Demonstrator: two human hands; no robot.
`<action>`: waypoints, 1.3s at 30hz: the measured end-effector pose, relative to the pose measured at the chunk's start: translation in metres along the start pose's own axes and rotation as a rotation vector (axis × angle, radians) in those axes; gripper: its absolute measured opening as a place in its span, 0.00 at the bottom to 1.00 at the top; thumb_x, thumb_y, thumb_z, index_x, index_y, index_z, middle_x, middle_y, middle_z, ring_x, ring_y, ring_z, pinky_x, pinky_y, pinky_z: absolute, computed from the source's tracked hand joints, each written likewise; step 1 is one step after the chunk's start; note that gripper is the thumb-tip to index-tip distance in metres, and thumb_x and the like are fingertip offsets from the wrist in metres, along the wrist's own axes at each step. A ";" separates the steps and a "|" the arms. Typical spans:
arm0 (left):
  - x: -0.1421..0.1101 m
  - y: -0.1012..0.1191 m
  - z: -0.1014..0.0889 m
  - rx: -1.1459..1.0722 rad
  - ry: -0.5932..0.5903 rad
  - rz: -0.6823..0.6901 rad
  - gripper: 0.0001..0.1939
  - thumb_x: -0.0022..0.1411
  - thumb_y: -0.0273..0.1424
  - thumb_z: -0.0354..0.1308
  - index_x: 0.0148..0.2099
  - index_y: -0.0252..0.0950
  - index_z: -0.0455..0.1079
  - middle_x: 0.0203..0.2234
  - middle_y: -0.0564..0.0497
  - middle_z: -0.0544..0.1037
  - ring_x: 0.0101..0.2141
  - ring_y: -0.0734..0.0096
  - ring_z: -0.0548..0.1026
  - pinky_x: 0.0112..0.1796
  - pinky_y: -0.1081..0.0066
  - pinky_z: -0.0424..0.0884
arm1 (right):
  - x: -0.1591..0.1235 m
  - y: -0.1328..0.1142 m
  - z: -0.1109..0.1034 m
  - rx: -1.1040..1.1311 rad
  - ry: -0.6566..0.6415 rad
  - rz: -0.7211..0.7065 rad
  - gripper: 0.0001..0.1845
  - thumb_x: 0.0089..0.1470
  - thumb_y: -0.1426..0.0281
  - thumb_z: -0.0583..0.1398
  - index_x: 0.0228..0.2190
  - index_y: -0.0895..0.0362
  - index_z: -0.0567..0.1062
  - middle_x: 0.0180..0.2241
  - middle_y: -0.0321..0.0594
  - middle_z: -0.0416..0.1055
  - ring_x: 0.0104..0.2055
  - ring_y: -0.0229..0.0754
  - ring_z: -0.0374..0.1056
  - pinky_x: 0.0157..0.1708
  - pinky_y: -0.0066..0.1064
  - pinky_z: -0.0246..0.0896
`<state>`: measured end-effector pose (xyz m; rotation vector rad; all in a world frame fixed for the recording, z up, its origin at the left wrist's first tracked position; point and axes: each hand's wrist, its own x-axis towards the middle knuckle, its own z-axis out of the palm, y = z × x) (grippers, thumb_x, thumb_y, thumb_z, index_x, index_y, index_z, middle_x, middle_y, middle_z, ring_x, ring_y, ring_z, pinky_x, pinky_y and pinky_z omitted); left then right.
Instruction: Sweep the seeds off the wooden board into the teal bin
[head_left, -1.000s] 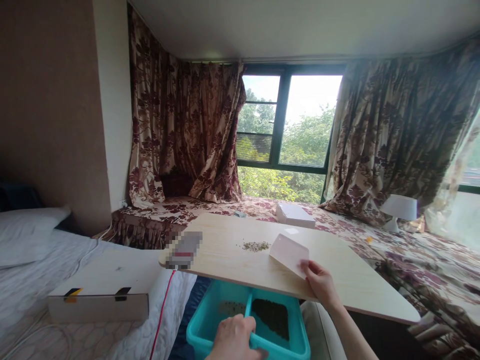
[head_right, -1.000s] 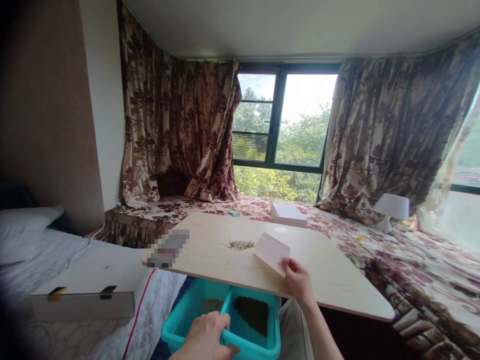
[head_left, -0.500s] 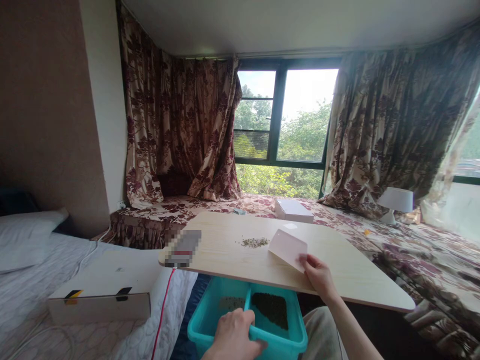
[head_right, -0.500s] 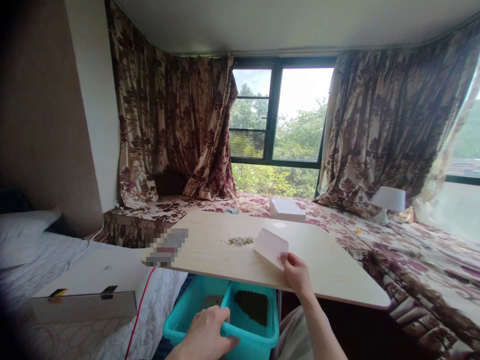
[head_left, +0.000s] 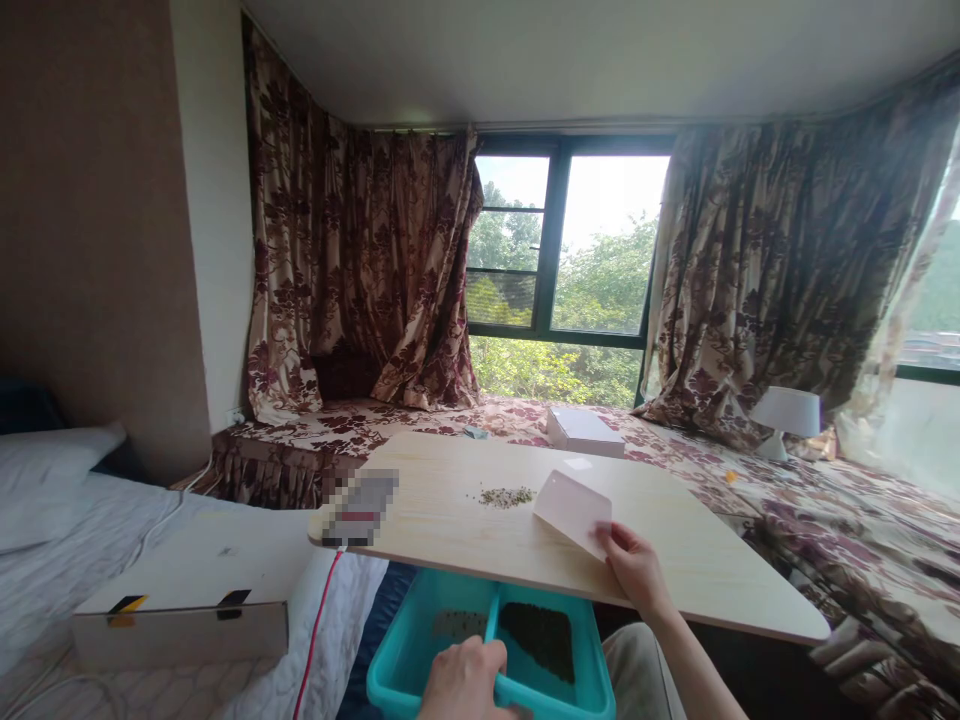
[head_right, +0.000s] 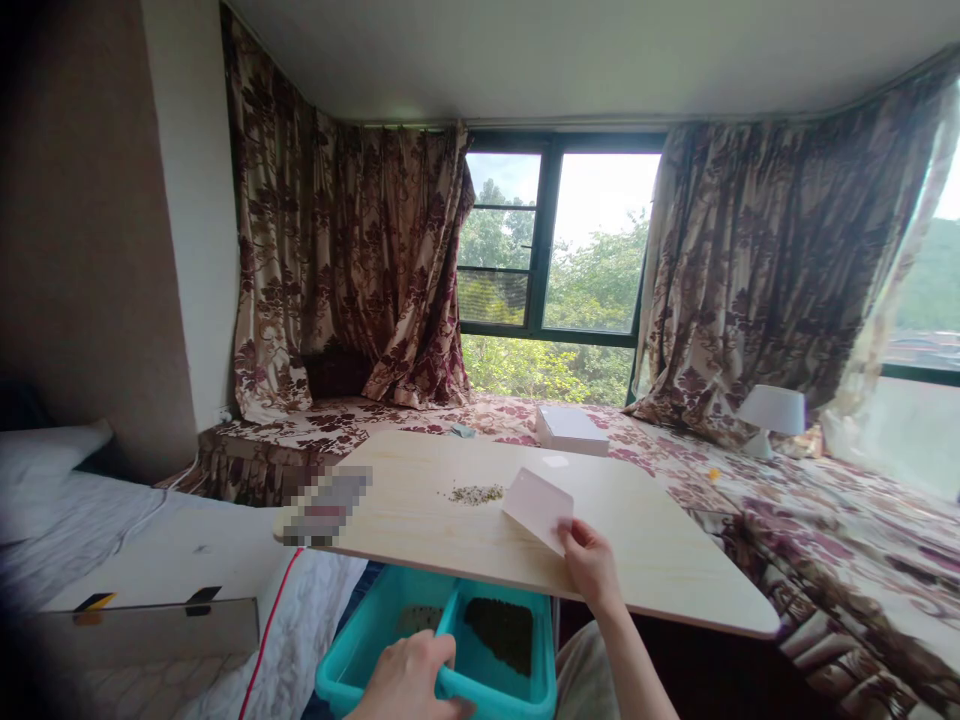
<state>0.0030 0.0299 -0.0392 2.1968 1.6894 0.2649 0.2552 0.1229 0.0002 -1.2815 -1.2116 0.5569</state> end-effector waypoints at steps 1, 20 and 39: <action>0.000 0.000 0.000 -0.001 -0.002 0.002 0.15 0.47 0.43 0.56 0.36 0.41 0.71 0.34 0.49 0.76 0.36 0.59 0.74 0.37 0.68 0.66 | 0.000 0.000 0.000 -0.001 -0.002 -0.002 0.15 0.37 0.59 0.61 0.24 0.57 0.80 0.20 0.39 0.76 0.22 0.43 0.67 0.17 0.28 0.57; -0.002 -0.001 0.002 0.004 0.026 -0.017 0.15 0.47 0.44 0.56 0.36 0.43 0.71 0.35 0.50 0.76 0.38 0.58 0.74 0.37 0.67 0.66 | 0.000 0.001 -0.001 -0.006 0.004 0.011 0.16 0.37 0.59 0.61 0.26 0.57 0.80 0.25 0.41 0.78 0.25 0.44 0.69 0.21 0.30 0.61; -0.005 0.003 -0.003 0.011 0.003 -0.024 0.14 0.49 0.44 0.57 0.36 0.42 0.69 0.37 0.51 0.76 0.40 0.60 0.73 0.40 0.68 0.65 | -0.004 -0.007 -0.001 -0.051 0.003 0.000 0.17 0.38 0.57 0.61 0.25 0.57 0.80 0.27 0.42 0.79 0.28 0.47 0.71 0.22 0.30 0.62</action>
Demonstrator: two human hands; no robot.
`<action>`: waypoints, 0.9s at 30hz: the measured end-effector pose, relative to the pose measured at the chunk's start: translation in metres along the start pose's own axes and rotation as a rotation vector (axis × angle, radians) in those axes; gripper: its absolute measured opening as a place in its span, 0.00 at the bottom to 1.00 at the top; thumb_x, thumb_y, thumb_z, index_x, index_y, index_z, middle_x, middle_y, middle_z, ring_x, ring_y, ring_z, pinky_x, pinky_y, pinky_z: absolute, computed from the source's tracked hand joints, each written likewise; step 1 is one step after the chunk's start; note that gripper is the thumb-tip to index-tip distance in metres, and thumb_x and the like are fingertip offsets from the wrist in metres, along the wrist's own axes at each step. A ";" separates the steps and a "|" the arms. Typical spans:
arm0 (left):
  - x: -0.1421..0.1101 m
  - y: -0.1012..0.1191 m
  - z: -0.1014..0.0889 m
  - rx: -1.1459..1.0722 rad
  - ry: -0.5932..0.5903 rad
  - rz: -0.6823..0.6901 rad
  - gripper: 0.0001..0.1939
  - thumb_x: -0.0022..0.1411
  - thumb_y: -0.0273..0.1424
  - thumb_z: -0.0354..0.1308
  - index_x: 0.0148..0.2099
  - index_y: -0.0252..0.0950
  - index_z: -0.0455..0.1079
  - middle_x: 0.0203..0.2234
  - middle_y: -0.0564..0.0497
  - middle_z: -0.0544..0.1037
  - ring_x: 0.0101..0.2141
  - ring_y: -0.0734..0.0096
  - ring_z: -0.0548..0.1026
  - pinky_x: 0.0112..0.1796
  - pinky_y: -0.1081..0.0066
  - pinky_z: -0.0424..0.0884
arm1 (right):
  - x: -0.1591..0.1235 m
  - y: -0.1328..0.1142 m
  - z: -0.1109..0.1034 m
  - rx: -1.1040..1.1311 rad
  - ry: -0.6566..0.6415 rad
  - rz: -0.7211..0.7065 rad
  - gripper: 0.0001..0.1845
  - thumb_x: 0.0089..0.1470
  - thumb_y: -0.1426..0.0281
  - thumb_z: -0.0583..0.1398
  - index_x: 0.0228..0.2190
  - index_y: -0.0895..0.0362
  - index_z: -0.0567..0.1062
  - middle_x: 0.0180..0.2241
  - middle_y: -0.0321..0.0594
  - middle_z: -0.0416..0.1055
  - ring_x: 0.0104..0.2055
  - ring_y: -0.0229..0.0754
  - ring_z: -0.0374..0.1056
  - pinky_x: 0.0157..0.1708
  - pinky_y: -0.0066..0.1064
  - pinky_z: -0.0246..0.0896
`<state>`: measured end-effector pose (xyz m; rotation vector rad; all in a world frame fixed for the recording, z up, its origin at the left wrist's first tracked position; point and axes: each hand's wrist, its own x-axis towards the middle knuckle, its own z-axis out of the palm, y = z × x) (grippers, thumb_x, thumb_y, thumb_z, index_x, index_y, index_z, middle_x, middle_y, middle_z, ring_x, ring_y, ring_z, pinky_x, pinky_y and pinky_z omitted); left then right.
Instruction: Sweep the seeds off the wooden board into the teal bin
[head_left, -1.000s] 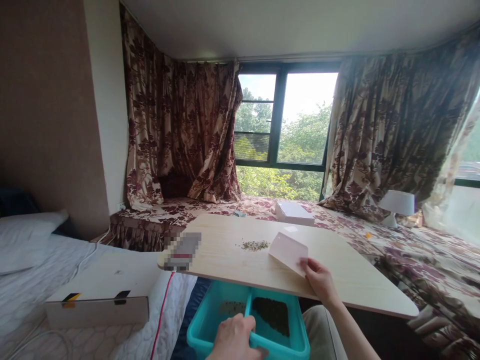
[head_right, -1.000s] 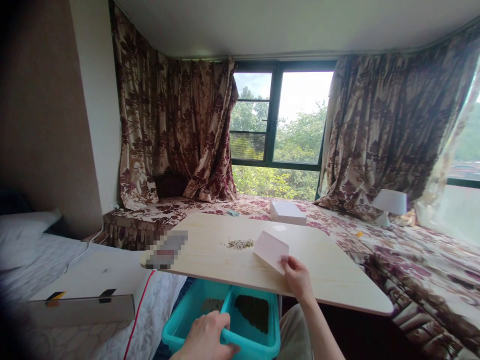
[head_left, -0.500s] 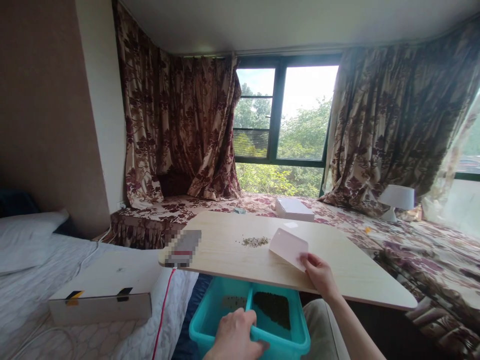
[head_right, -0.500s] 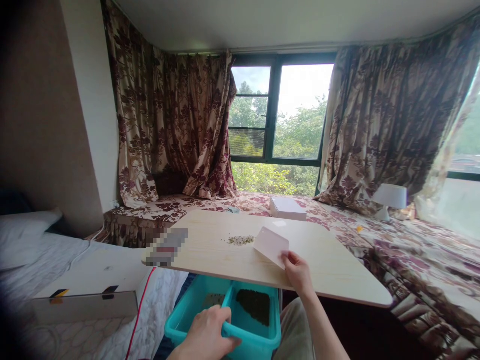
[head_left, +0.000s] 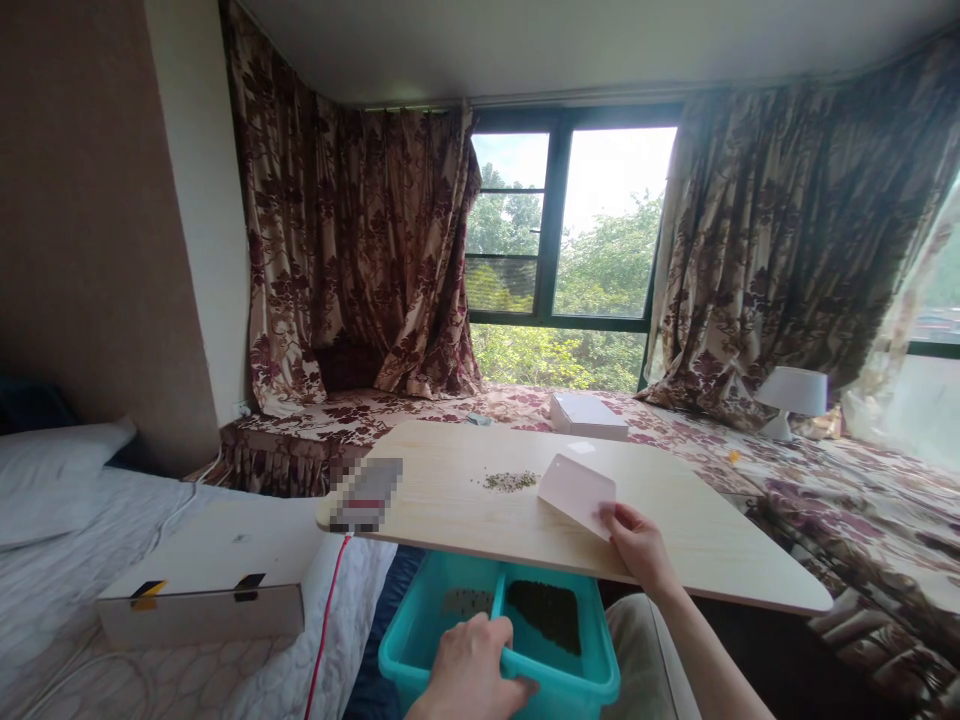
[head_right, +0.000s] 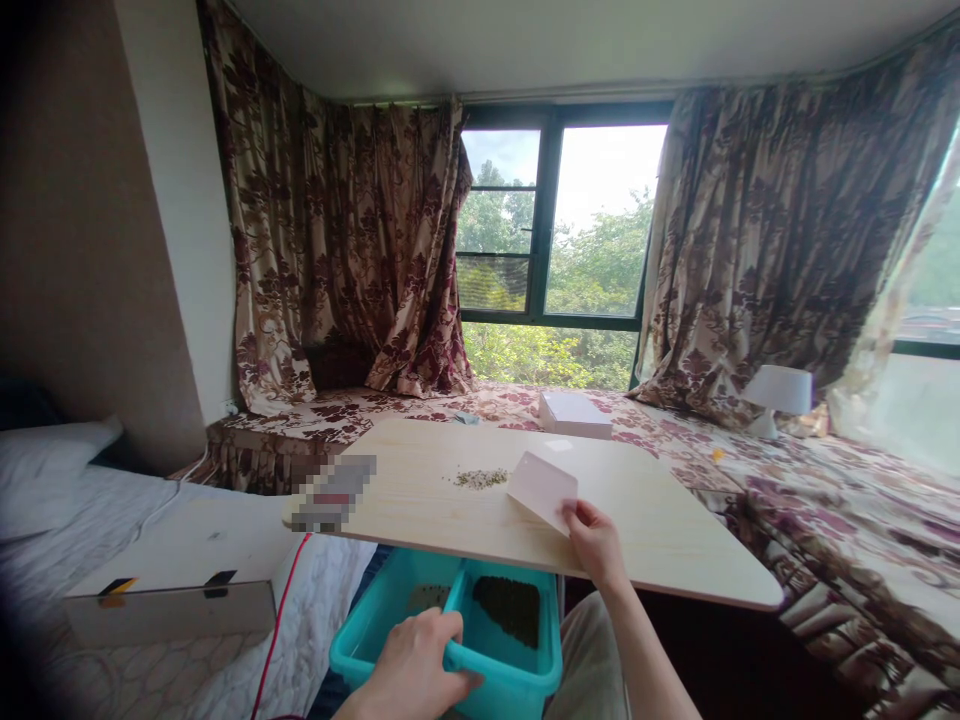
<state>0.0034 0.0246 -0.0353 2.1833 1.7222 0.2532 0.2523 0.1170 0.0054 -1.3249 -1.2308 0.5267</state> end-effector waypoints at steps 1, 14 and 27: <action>0.000 0.000 0.000 0.001 0.001 0.000 0.14 0.49 0.44 0.57 0.36 0.42 0.69 0.37 0.51 0.76 0.40 0.60 0.73 0.40 0.68 0.65 | 0.000 0.000 0.000 -0.001 -0.003 0.005 0.17 0.38 0.57 0.61 0.25 0.57 0.80 0.27 0.42 0.78 0.27 0.46 0.70 0.21 0.30 0.61; 0.000 0.002 -0.001 -0.008 0.005 0.007 0.14 0.48 0.44 0.57 0.35 0.42 0.70 0.36 0.50 0.76 0.40 0.58 0.73 0.39 0.67 0.65 | 0.000 -0.001 0.000 0.029 0.008 0.015 0.16 0.37 0.59 0.61 0.24 0.57 0.80 0.24 0.41 0.78 0.23 0.43 0.68 0.21 0.30 0.60; -0.002 0.005 -0.004 0.023 -0.014 -0.007 0.14 0.49 0.43 0.57 0.36 0.42 0.70 0.37 0.51 0.76 0.40 0.60 0.74 0.39 0.69 0.65 | 0.001 0.003 -0.001 -0.011 -0.002 0.007 0.18 0.38 0.57 0.60 0.27 0.57 0.80 0.27 0.42 0.78 0.26 0.46 0.70 0.20 0.30 0.60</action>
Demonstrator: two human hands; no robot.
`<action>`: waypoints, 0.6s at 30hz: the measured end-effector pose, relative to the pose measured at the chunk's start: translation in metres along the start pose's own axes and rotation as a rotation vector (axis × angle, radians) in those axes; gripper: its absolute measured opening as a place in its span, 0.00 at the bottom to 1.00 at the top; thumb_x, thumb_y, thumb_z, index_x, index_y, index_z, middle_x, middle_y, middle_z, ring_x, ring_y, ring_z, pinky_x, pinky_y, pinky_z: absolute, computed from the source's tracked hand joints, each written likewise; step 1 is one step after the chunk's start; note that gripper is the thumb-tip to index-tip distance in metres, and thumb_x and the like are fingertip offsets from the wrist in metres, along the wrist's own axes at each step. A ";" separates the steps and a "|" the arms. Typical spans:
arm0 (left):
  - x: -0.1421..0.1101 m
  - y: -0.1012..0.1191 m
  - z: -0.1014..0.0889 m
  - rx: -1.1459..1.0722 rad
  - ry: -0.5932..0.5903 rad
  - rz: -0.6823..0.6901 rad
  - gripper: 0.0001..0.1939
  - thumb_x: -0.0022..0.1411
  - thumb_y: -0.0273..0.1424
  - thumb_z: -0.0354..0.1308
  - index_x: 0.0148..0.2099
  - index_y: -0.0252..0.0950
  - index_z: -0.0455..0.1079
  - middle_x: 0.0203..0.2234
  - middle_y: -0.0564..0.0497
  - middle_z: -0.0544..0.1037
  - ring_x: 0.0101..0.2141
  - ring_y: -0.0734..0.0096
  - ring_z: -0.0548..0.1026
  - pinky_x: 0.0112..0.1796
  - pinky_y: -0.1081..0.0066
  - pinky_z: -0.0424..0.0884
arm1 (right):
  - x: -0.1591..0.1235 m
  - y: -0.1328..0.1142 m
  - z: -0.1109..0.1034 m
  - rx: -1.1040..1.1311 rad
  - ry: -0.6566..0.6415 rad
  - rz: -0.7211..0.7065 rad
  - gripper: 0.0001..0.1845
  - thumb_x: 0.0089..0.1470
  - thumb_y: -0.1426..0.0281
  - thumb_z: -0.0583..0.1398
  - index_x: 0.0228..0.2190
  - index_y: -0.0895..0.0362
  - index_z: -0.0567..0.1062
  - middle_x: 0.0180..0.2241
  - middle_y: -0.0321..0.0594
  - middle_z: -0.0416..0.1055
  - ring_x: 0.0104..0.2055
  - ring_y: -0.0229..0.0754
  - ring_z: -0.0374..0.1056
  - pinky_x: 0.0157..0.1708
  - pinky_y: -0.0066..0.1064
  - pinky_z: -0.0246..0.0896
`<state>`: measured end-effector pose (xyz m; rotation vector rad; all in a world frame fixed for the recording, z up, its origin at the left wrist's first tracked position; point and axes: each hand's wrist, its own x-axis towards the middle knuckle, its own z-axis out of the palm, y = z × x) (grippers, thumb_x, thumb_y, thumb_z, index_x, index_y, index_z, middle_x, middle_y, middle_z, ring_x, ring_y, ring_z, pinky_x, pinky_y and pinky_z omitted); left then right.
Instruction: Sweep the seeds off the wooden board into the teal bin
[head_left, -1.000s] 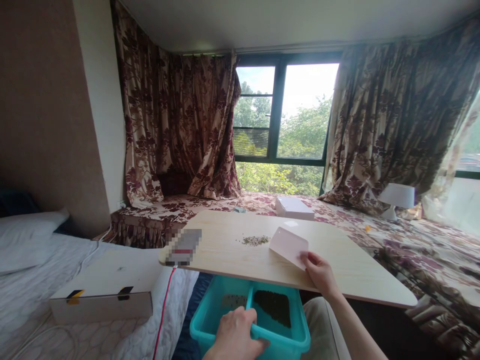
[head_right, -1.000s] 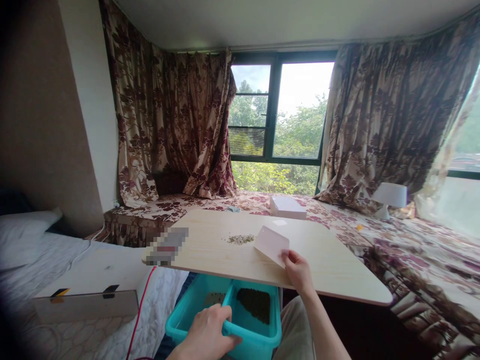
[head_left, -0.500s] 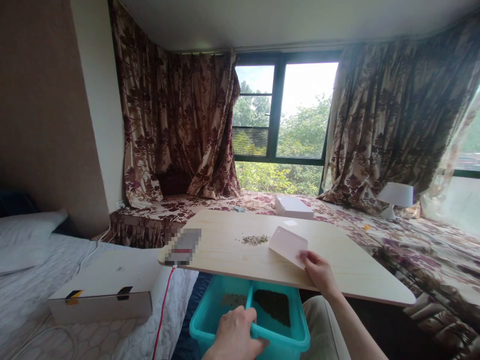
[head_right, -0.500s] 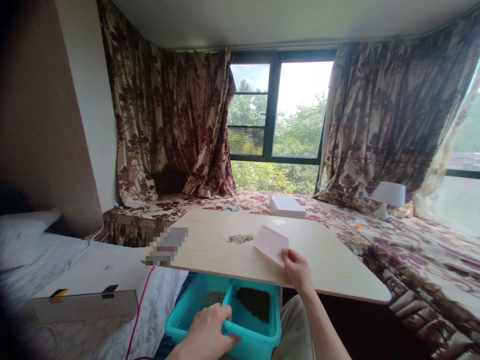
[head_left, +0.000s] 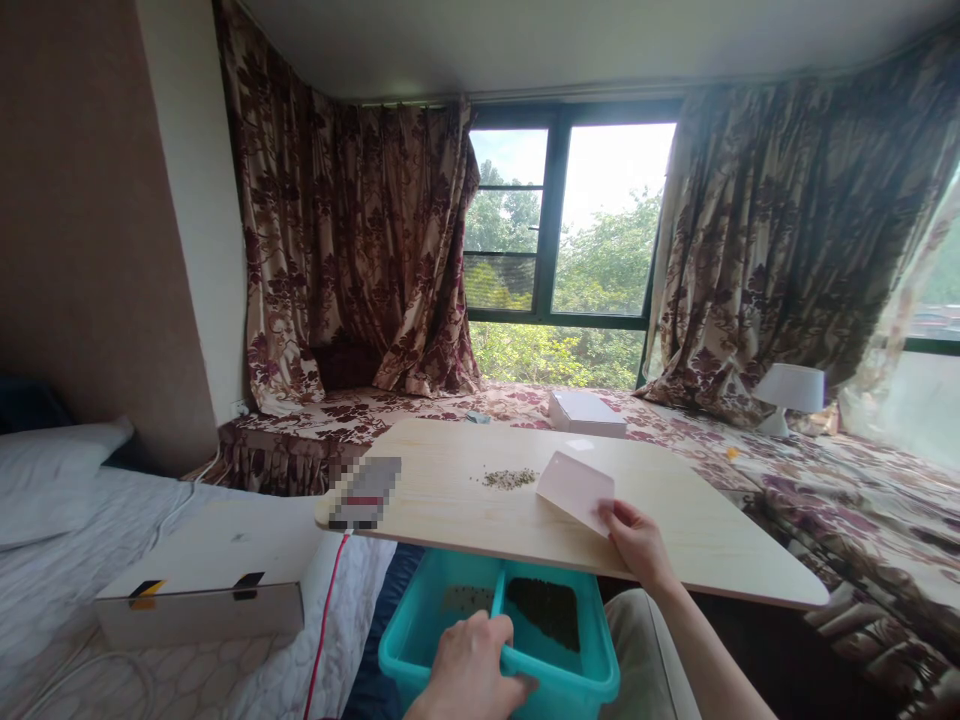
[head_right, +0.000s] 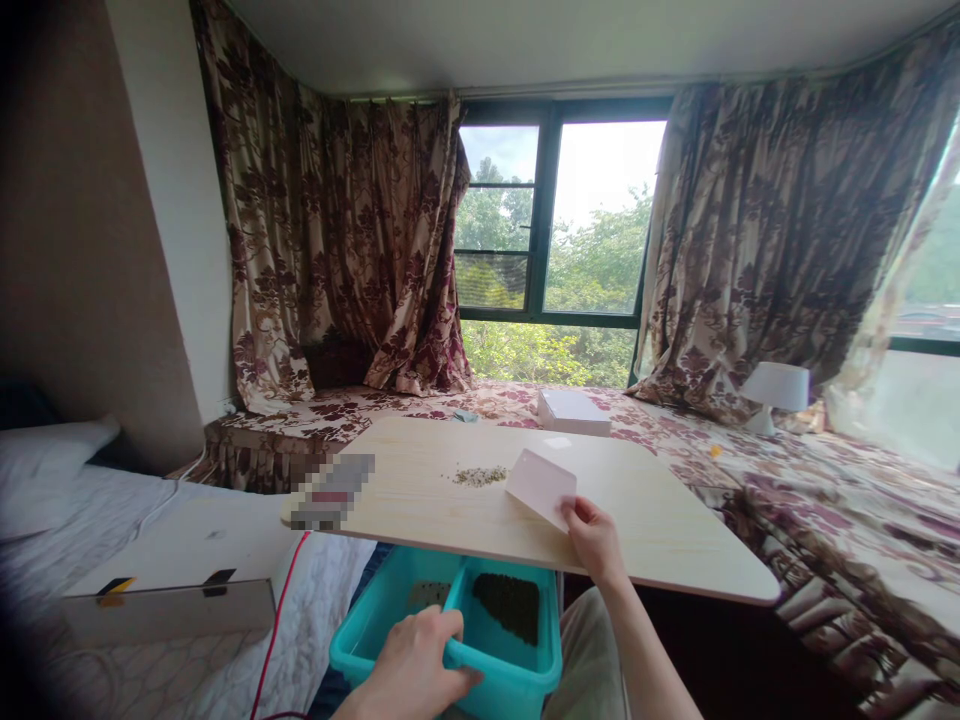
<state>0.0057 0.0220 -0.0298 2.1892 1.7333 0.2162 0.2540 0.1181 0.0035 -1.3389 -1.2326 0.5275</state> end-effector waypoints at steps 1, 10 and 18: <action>0.000 0.000 -0.001 0.001 0.001 -0.001 0.14 0.50 0.43 0.57 0.36 0.42 0.71 0.37 0.51 0.76 0.40 0.60 0.74 0.39 0.69 0.65 | 0.000 0.000 0.000 0.000 0.000 0.002 0.18 0.38 0.57 0.60 0.27 0.57 0.80 0.27 0.42 0.78 0.26 0.46 0.70 0.20 0.30 0.60; -0.003 0.003 -0.028 0.042 0.028 0.040 0.14 0.52 0.45 0.56 0.32 0.40 0.72 0.32 0.49 0.78 0.38 0.58 0.75 0.37 0.69 0.65 | 0.001 0.000 0.000 0.020 0.001 -0.016 0.17 0.38 0.59 0.61 0.27 0.58 0.81 0.28 0.43 0.79 0.31 0.47 0.72 0.28 0.32 0.64; -0.005 -0.001 -0.047 0.073 0.034 0.059 0.14 0.51 0.46 0.57 0.31 0.40 0.71 0.29 0.50 0.79 0.35 0.59 0.75 0.33 0.70 0.63 | 0.013 0.005 0.004 0.086 -0.021 0.107 0.18 0.35 0.59 0.62 0.28 0.59 0.80 0.27 0.43 0.78 0.26 0.43 0.68 0.22 0.30 0.62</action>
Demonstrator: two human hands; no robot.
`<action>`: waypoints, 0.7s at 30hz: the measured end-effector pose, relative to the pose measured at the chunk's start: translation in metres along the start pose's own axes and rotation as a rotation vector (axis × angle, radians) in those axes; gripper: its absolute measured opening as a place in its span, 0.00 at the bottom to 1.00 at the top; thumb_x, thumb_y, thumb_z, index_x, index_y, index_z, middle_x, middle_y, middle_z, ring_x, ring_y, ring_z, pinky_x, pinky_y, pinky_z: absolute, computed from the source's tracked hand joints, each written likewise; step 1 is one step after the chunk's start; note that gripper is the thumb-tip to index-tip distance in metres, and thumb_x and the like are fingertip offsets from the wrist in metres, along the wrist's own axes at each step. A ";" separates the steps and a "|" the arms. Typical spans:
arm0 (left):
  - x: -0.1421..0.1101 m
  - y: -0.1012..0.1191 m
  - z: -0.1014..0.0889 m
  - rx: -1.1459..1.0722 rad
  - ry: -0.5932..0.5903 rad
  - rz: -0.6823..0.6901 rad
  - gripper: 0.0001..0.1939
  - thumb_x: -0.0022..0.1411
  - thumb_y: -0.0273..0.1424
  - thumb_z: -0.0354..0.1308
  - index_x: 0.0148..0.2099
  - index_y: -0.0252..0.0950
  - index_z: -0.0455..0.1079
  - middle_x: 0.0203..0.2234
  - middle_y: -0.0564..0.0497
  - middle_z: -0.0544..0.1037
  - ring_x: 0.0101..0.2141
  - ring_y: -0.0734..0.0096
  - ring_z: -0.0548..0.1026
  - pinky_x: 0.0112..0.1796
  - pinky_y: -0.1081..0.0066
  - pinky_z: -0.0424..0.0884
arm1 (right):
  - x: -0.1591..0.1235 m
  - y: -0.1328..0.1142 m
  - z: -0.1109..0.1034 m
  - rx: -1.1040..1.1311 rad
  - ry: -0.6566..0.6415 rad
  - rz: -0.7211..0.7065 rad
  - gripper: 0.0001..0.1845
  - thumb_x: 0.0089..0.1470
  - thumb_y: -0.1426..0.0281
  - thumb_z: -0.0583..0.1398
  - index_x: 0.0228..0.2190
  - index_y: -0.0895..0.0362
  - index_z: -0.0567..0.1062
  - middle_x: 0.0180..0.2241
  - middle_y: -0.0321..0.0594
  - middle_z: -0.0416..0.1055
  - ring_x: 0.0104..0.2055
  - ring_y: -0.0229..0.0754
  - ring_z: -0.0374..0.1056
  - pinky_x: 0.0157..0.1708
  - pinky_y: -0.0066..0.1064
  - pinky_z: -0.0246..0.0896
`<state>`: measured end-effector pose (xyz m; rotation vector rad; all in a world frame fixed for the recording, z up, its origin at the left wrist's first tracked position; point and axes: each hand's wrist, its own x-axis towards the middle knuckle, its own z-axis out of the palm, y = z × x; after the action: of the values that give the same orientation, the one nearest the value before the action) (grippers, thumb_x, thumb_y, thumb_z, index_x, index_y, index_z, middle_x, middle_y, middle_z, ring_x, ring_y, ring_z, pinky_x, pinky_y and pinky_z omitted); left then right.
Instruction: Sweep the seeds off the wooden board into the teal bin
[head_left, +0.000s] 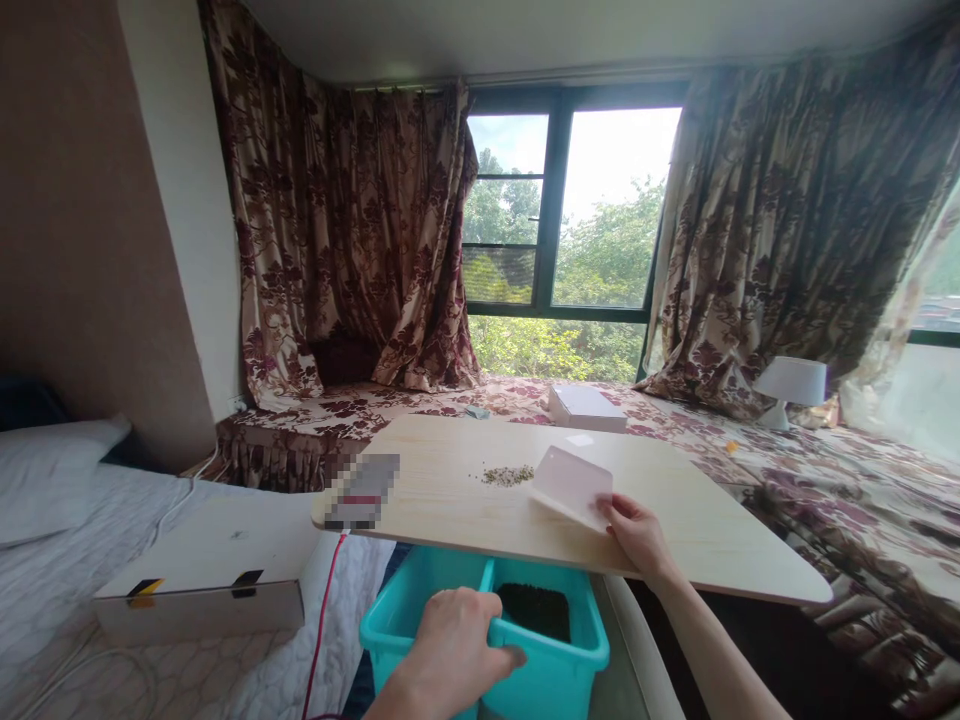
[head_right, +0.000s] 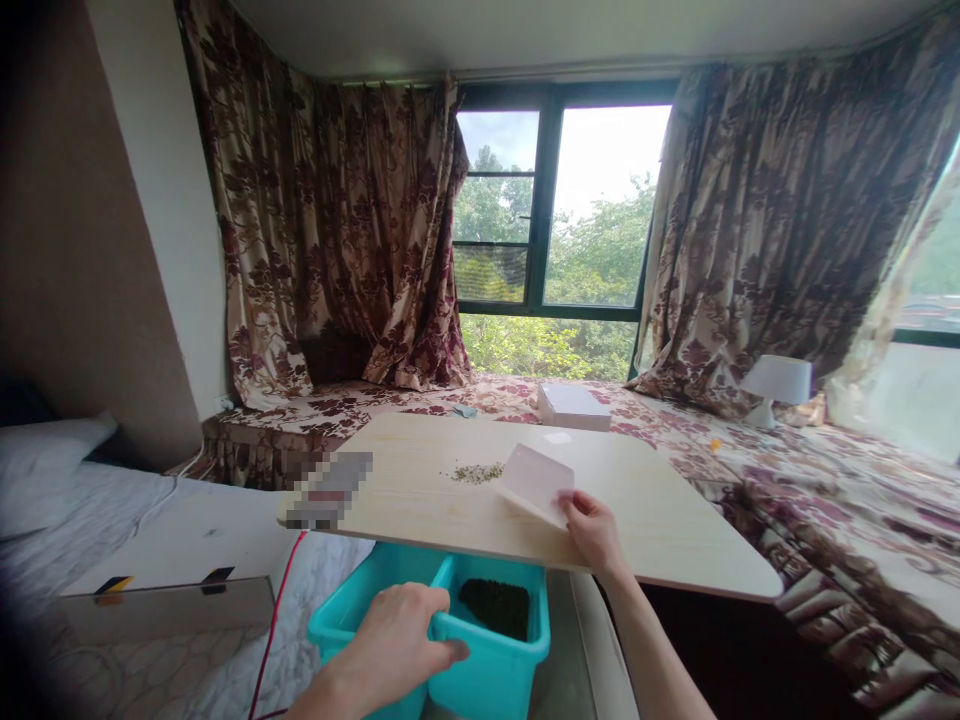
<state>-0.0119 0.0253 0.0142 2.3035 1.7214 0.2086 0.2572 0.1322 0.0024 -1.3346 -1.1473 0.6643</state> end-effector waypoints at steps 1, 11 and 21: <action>0.000 -0.001 -0.001 0.004 0.000 -0.001 0.14 0.51 0.45 0.57 0.31 0.40 0.71 0.29 0.50 0.79 0.35 0.59 0.75 0.33 0.70 0.63 | 0.003 0.000 0.002 0.005 0.000 0.005 0.19 0.35 0.59 0.62 0.28 0.59 0.80 0.27 0.43 0.78 0.27 0.43 0.69 0.23 0.30 0.63; 0.000 -0.007 -0.006 0.039 -0.026 -0.028 0.15 0.52 0.47 0.57 0.31 0.41 0.70 0.29 0.51 0.78 0.36 0.58 0.75 0.34 0.69 0.62 | 0.025 0.002 0.022 -0.069 -0.048 -0.073 0.18 0.39 0.58 0.60 0.27 0.59 0.78 0.27 0.42 0.77 0.28 0.42 0.68 0.25 0.30 0.60; 0.003 -0.006 -0.002 0.034 -0.023 -0.004 0.15 0.53 0.46 0.56 0.31 0.41 0.70 0.30 0.51 0.78 0.36 0.59 0.75 0.33 0.70 0.61 | 0.027 0.012 0.022 -0.048 -0.092 -0.155 0.17 0.43 0.57 0.60 0.28 0.58 0.77 0.29 0.43 0.78 0.32 0.45 0.70 0.31 0.32 0.62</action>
<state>-0.0174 0.0302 0.0142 2.3165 1.7313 0.1523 0.2493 0.1673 -0.0055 -1.2510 -1.3337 0.5937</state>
